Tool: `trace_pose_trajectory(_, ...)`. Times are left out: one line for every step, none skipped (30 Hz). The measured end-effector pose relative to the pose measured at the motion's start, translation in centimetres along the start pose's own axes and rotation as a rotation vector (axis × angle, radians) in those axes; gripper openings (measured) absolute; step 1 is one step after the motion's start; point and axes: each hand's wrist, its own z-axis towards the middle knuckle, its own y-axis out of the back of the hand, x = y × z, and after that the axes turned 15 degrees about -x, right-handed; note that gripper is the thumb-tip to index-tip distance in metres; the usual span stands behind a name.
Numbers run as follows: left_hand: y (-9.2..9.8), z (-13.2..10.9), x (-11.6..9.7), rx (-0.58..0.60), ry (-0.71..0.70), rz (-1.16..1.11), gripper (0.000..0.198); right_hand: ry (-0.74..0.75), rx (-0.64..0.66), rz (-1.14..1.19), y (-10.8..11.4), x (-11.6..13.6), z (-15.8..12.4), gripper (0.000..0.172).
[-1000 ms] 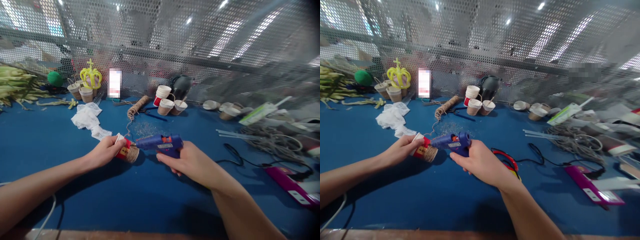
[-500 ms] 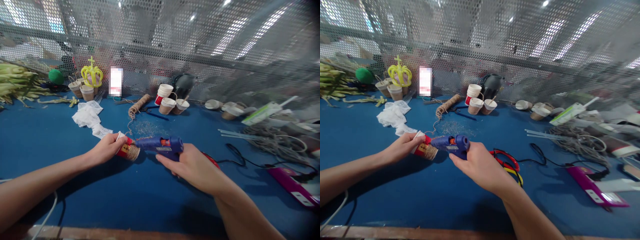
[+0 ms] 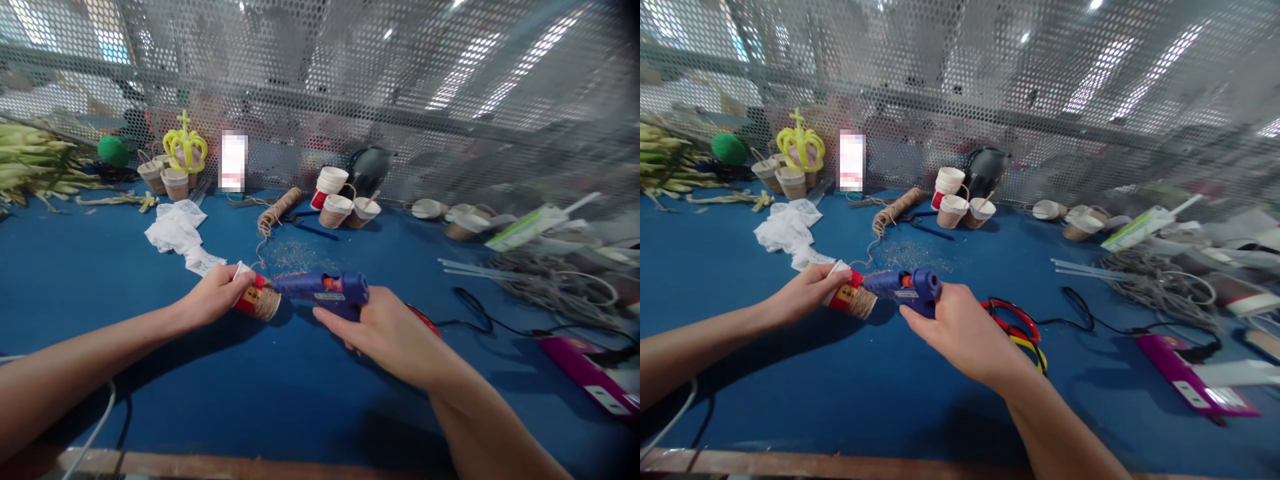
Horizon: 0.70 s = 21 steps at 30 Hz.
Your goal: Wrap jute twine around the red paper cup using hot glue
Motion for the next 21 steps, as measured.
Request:
trace_pose_trajectory(-0.01, 0.00, 0.01, 0.001, 0.000, -0.004, 0.031, 0.000, -0.001, -0.001, 0.01, 0.04, -0.01, 0.034)
trace_pose_trajectory(-0.02, 0.00, 0.01, 0.004, 0.001, -0.007, 0.032, 0.000, 0.000, -0.003, 0.03, 0.09, -0.02, 0.034)
trace_pose_trajectory(-0.04, 0.01, 0.01, 0.007, 0.002, -0.009, 0.032, 0.000, 0.002, -0.006, 0.04, 0.13, -0.03, 0.034)
trace_pose_trajectory(-0.07, 0.01, -0.01, 0.008, 0.001, -0.011, 0.033, 0.001, 0.004, -0.009, 0.06, 0.17, -0.03, 0.033)
trace_pose_trajectory(-0.09, 0.02, -0.04, 0.010, 0.001, -0.010, 0.033, 0.002, 0.005, -0.012, 0.07, 0.21, -0.04, 0.032)
trace_pose_trajectory(-0.11, 0.02, -0.07, 0.013, 0.000, -0.009, 0.033, 0.003, 0.007, -0.013, 0.08, 0.24, -0.06, 0.031)
trace_pose_trajectory(-0.12, 0.02, -0.11, 0.017, -0.001, -0.008, 0.033, 0.003, 0.009, -0.013, 0.09, 0.28, -0.07, 0.030)
trace_pose_trajectory(-0.13, 0.02, -0.14, 0.019, -0.002, -0.008, 0.033, 0.001, 0.011, -0.011, 0.09, 0.32, -0.09, 0.029)
trace_pose_trajectory(-0.13, 0.01, -0.16, 0.022, -0.004, -0.007, 0.033, -0.003, 0.016, -0.008, 0.09, 0.36, -0.10, 0.029)
trace_pose_trajectory(-0.12, 0.01, -0.18, 0.025, -0.005, -0.008, 0.033, -0.008, 0.026, -0.005, 0.09, 0.41, -0.12, 0.029)
trace_pose_trajectory(-0.12, 0.00, -0.18, 0.027, -0.006, -0.010, 0.034, -0.012, 0.033, -0.003, 0.10, 0.47, -0.14, 0.030)
trace_pose_trajectory(-0.11, -0.01, -0.18, 0.028, -0.008, -0.012, 0.035, -0.013, 0.034, -0.003, 0.10, 0.52, -0.16, 0.030)
trace_pose_trajectory(-0.11, -0.02, -0.17, 0.026, -0.007, -0.011, 0.035, -0.012, 0.030, -0.006, 0.12, 0.56, -0.18, 0.031)
trace_pose_trajectory(-0.10, -0.03, -0.16, 0.025, -0.004, -0.006, 0.035, -0.007, 0.019, -0.011, 0.14, 0.61, -0.20, 0.031)
trace_pose_trajectory(-0.10, -0.04, -0.15, 0.022, -0.002, 0.001, 0.036, 0.000, 0.006, -0.018, 0.17, 0.65, -0.22, 0.031)
trace_pose_trajectory(-0.10, -0.05, -0.15, 0.016, -0.003, 0.009, 0.035, 0.007, -0.007, -0.025, 0.19, 0.70, -0.24, 0.031)
trace_pose_trajectory(-0.10, -0.07, -0.16, 0.012, -0.007, 0.016, 0.035, 0.011, -0.012, -0.032, 0.22, 0.75, -0.26, 0.031)
trace_pose_trajectory(-0.09, -0.08, -0.16, 0.007, -0.012, 0.021, 0.035, 0.015, -0.011, -0.035, 0.23, 0.81, -0.28, 0.030)
trace_pose_trajectory(-0.08, -0.08, -0.17, 0.005, -0.018, 0.023, 0.035, 0.020, -0.006, -0.036, 0.24, 0.88, -0.30, 0.029)
trace_pose_trajectory(-0.06, -0.09, -0.17, 0.004, -0.023, 0.023, 0.035, 0.026, 0.001, -0.037, 0.24, 0.95, -0.31, 0.028)
trace_pose_trajectory(-0.04, -0.09, -0.17, 0.004, -0.027, 0.024, 0.035, 0.032, 0.008, -0.037, 0.23, 1.00, -0.32, 0.027)
